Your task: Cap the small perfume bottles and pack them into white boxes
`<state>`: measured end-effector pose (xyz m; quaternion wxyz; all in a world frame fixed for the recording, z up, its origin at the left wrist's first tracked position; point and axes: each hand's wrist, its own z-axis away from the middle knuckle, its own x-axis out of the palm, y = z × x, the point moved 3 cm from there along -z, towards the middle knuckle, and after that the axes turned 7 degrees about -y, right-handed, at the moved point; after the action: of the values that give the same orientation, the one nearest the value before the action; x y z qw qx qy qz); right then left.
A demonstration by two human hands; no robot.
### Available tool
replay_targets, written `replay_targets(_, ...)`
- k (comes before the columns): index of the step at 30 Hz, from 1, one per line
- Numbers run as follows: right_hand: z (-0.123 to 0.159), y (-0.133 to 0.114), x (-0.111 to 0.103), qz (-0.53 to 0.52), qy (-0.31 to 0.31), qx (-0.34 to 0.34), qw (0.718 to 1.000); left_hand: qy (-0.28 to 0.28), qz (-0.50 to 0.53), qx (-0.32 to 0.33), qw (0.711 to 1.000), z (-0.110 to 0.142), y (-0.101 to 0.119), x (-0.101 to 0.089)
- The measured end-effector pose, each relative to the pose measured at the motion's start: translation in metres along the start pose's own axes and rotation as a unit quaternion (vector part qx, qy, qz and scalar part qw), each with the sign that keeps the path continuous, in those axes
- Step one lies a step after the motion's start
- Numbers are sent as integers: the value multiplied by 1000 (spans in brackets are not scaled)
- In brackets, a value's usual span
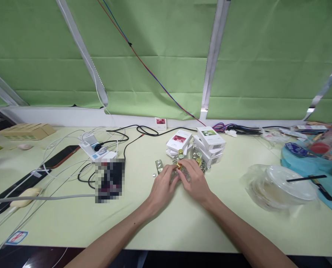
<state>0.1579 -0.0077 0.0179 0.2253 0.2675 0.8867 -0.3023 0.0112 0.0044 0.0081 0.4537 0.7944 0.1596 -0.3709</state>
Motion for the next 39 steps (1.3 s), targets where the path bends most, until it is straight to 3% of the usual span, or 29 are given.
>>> replay_targets(39, 2, 2, 2, 11, -15, 5, 1000, 6, -11, 7, 1000, 0, -2, 1)
